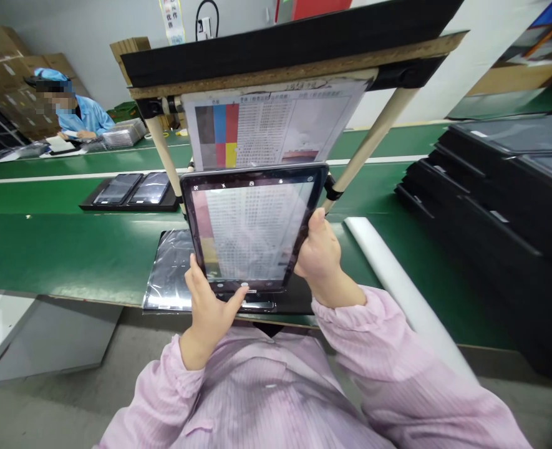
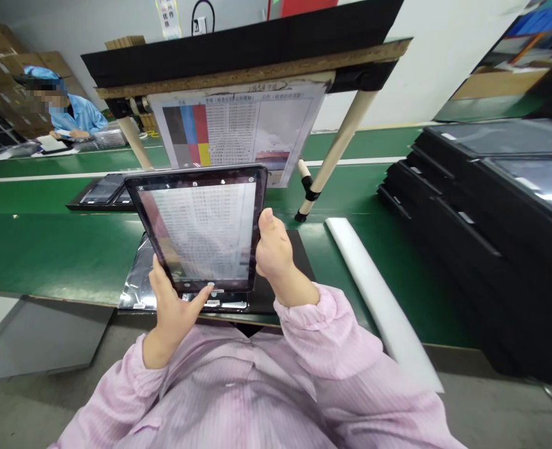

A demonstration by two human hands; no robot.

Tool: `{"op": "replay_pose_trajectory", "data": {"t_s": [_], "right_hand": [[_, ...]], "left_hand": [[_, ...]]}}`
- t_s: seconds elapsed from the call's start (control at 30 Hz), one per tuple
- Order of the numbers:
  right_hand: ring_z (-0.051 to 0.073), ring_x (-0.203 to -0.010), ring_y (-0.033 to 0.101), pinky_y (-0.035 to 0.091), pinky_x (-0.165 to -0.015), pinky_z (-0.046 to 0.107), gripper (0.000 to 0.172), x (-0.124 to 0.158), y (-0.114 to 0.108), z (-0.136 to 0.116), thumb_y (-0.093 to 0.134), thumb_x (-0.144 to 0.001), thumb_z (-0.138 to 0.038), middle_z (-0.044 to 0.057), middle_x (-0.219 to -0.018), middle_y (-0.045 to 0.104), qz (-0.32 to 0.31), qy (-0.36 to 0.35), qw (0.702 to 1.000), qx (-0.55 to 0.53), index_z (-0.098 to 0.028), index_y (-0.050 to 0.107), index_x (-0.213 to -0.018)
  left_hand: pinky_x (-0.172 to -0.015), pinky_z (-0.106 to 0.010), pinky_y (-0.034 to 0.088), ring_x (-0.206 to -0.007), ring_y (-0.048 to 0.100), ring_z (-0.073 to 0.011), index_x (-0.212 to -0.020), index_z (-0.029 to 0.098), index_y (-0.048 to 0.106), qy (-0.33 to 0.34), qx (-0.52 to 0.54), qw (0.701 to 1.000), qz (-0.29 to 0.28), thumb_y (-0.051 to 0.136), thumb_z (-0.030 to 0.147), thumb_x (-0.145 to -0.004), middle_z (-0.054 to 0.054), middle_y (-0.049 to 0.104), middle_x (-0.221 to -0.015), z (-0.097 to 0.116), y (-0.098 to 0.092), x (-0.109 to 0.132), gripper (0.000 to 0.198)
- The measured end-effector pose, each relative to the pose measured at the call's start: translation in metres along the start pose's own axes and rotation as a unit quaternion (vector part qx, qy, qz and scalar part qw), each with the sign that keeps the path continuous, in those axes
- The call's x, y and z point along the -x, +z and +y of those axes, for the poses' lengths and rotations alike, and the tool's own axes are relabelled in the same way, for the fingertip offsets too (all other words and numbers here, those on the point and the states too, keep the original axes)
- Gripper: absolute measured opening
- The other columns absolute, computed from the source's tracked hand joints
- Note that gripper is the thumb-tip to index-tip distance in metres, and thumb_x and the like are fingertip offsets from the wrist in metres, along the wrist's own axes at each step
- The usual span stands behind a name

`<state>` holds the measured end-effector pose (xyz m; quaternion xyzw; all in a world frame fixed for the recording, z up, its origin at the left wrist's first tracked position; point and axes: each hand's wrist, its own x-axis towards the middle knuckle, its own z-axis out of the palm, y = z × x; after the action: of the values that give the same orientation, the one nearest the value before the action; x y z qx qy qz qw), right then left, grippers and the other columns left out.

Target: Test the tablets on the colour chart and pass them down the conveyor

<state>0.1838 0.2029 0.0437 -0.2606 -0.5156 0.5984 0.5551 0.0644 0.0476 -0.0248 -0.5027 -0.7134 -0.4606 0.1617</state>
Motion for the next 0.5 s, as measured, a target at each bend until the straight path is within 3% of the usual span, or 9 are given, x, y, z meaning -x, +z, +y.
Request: {"op": "replay_pose_trajectory", "data": {"t_s": [0.13, 0.23, 0.3, 0.4, 0.47, 0.5], "right_hand": [[0.034, -0.114, 0.066, 0.06, -0.084, 0.048, 0.068, 0.0, 0.0, -0.003, 0.056, -0.071, -0.088, 0.008, -0.095, 0.073, -0.009, 0.008, 1.0, -0.004, -0.025, 0.069, -0.093], [0.033, -0.113, 0.066, 0.058, -0.088, 0.048, 0.068, 0.004, -0.005, -0.009, 0.06, -0.068, -0.088, 0.007, -0.099, 0.074, -0.01, 0.05, 0.999, -0.013, -0.025, 0.07, -0.092], [0.03, -0.113, 0.065, 0.056, -0.092, 0.045, 0.063, 0.01, -0.009, -0.015, 0.065, -0.07, -0.082, 0.005, -0.103, 0.073, -0.016, 0.079, 0.996, -0.028, -0.025, 0.071, -0.099], [0.021, -0.108, 0.064, 0.053, -0.094, 0.036, 0.054, 0.021, -0.015, -0.029, 0.067, -0.083, -0.066, 0.001, -0.112, 0.07, -0.064, 0.082, 0.991, -0.084, -0.031, 0.064, -0.124], [0.015, -0.088, 0.064, 0.053, -0.078, 0.03, 0.048, 0.025, -0.019, -0.038, 0.062, -0.088, -0.063, -0.002, -0.102, 0.069, -0.077, 0.104, 0.984, -0.119, -0.034, 0.059, -0.127], [0.013, -0.075, 0.06, 0.05, -0.067, 0.027, 0.044, 0.024, -0.021, -0.042, 0.063, -0.087, -0.064, -0.003, -0.09, 0.066, -0.068, 0.122, 0.982, -0.127, -0.032, 0.061, -0.118]], "left_hand": [[-0.108, -0.055, 0.04, -0.128, 0.048, -0.0361, -0.158, 0.011, 0.015, -0.01, 0.058, 0.998, -0.009, 0.074, 0.052, -0.081, -0.027, 0.046, -0.138, -0.008, 0.0, 0.004, 0.105], [-0.109, -0.045, 0.042, -0.13, 0.053, -0.0287, -0.153, 0.02, 0.035, -0.063, 0.225, 0.972, 0.001, 0.057, 0.049, -0.094, -0.02, 0.052, -0.14, -0.016, -0.001, 0.009, 0.069], [-0.107, -0.038, 0.045, -0.128, 0.056, -0.0238, -0.148, 0.029, 0.044, -0.169, 0.362, 0.917, 0.014, 0.048, 0.051, -0.098, -0.012, 0.056, -0.141, -0.017, -0.001, 0.009, 0.055], [-0.099, -0.034, 0.051, -0.124, 0.06, -0.0228, -0.148, 0.04, 0.043, -0.34, 0.504, 0.794, -0.004, 0.055, 0.06, -0.092, -0.004, 0.058, -0.144, -0.01, 0.001, 0.005, 0.061], [-0.096, -0.034, 0.054, -0.118, 0.065, -0.022, -0.148, 0.045, 0.042, -0.404, 0.554, 0.728, -0.022, 0.06, 0.059, -0.089, -0.001, 0.062, -0.141, -0.004, 0.004, 0.002, 0.063], [-0.096, -0.035, 0.054, -0.116, 0.066, -0.0212, -0.148, 0.047, 0.042, -0.414, 0.579, 0.702, -0.035, 0.061, 0.057, -0.09, 0.001, 0.063, -0.14, -0.001, 0.007, 0.002, 0.062]]}}
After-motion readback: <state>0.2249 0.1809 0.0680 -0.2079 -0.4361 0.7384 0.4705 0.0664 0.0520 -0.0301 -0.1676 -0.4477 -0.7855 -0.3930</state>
